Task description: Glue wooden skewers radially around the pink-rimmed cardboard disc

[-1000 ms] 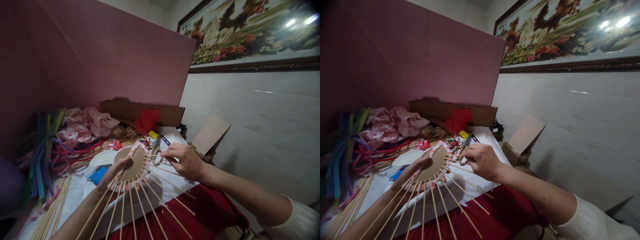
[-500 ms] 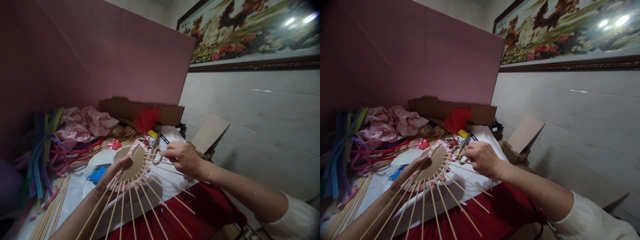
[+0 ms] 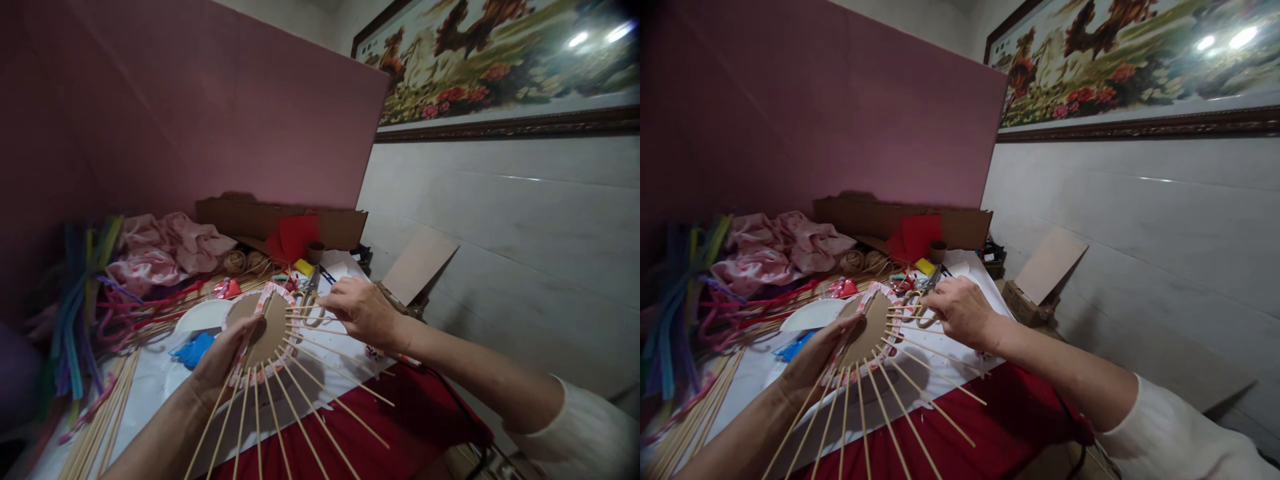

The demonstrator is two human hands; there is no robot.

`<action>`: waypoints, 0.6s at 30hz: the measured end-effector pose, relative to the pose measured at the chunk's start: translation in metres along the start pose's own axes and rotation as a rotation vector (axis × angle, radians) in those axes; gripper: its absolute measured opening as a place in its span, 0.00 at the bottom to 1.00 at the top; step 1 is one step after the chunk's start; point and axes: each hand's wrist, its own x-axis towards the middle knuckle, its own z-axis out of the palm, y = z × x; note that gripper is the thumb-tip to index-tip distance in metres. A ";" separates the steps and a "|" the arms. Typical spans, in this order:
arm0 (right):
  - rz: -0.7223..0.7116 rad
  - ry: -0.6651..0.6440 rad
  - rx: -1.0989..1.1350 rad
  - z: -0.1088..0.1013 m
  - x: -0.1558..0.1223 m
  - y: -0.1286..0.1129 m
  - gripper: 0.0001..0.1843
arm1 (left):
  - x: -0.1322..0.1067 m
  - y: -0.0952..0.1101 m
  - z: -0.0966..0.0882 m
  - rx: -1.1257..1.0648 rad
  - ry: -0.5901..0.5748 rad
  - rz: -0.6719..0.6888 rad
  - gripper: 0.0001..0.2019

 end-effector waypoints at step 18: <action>0.790 0.246 1.604 0.033 -0.018 0.019 0.13 | -0.001 0.021 -0.009 -0.004 0.020 0.257 0.16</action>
